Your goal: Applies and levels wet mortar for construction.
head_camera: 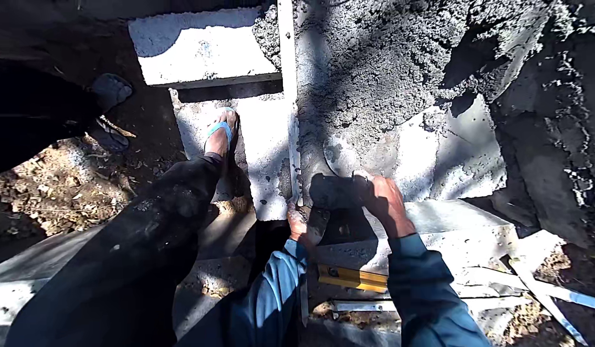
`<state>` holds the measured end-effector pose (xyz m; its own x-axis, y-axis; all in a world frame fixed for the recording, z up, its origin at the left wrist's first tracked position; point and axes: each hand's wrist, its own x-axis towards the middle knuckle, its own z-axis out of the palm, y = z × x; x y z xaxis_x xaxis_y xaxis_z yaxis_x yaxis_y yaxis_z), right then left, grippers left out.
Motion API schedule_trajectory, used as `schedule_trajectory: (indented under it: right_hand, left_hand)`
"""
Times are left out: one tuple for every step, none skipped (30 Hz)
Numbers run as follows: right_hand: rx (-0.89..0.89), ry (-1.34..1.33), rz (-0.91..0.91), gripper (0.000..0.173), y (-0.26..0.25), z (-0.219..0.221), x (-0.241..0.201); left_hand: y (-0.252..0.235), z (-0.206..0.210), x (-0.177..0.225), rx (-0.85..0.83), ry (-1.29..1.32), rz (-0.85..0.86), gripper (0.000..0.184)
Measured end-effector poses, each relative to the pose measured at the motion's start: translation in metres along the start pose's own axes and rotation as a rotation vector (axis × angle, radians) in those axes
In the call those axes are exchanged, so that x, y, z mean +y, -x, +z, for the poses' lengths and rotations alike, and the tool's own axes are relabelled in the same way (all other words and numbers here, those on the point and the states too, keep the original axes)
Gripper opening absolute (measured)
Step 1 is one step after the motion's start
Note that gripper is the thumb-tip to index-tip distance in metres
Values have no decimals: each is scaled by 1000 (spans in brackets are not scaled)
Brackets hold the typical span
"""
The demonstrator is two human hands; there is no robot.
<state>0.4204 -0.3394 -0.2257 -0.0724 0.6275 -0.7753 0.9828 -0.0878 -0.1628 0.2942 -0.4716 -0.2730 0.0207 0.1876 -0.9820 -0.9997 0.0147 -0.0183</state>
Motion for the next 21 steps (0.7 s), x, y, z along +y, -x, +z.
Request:
schedule_trajectory:
  right_hand:
    - [37, -85, -24, 49, -9, -2, -3]
    - [45, -152, -55, 49, -16, -2, -8]
    - [39, -161, -73, 49, -23, 1, -15]
    - [5, -124, -72, 48, -27, 6, -24]
    - [-73, -61, -43, 49, -25, 11, -33]
    - [-163, 14, -13, 51, -20, 16, -39]
    - [-219, 93, -7, 53, -12, 20, -40]
    - [-257, 172, -17, 54, -1, 23, -36]
    - [-274, 232, -51, 55, 9, 26, -29]
    - [-273, 286, -106, 53, 18, 29, -21]
    - [-226, 327, -196, 49, 24, 34, -12]
    - [-168, 350, -292, 43, 26, 40, -1]
    - [-125, 362, -363, 38, 22, 43, 8]
    - [-127, 364, -382, 35, 14, 40, 10]
    - [-173, 344, -342, 36, 4, 32, 5]
    - [-213, 298, -276, 39, -10, 23, -2]
    - [-202, 243, -216, 40, -25, 15, -9]
    - [-164, 219, -175, 40, -37, 7, -16]
    - [-122, 219, -163, 40, -44, 0, -23]
    - [-78, 202, -146, 39, -44, -7, -29]
    - [-13, 149, -106, 39, -42, -15, -35]
  left_hand:
    - [2, 1, -2, -2, -7, 18, 59]
    - [1, 1, -3, -14, -22, 39, 58]
    - [-1, 1, -2, -12, -48, 64, 56]
    - [-1, 2, 0, -2, -83, 90, 52]
    - [1, 2, 3, 0, -132, 109, 50]
    - [1, 2, 6, 3, -170, 101, 51]
    - [-1, 3, 8, -3, -199, 89, 54]
    - [1, 5, 9, -5, -224, 59, 58]
    - [3, 5, 11, -6, -252, 27, 62]
    - [5, 4, 14, -18, -277, -18, 67]
    - [7, 2, 18, -16, -299, -82, 74]
    - [10, 1, 21, 1, -327, -154, 81]
    - [12, -3, 24, 3, -361, -220, 86]
    - [16, -7, 27, 8, -405, -274, 88]
    - [20, -9, 30, 19, -468, -307, 86]
    - [23, -9, 34, 22, -560, -331, 83]
    - [26, -9, 40, 10, -661, -358, 81]
    - [30, -7, 47, -15, -779, -388, 79]
    - [34, -4, 55, -59, -909, -414, 75]
    - [40, 1, 63, -117, -1039, -422, 72]
    - [48, 10, 73, -178, -1143, -407, 67]
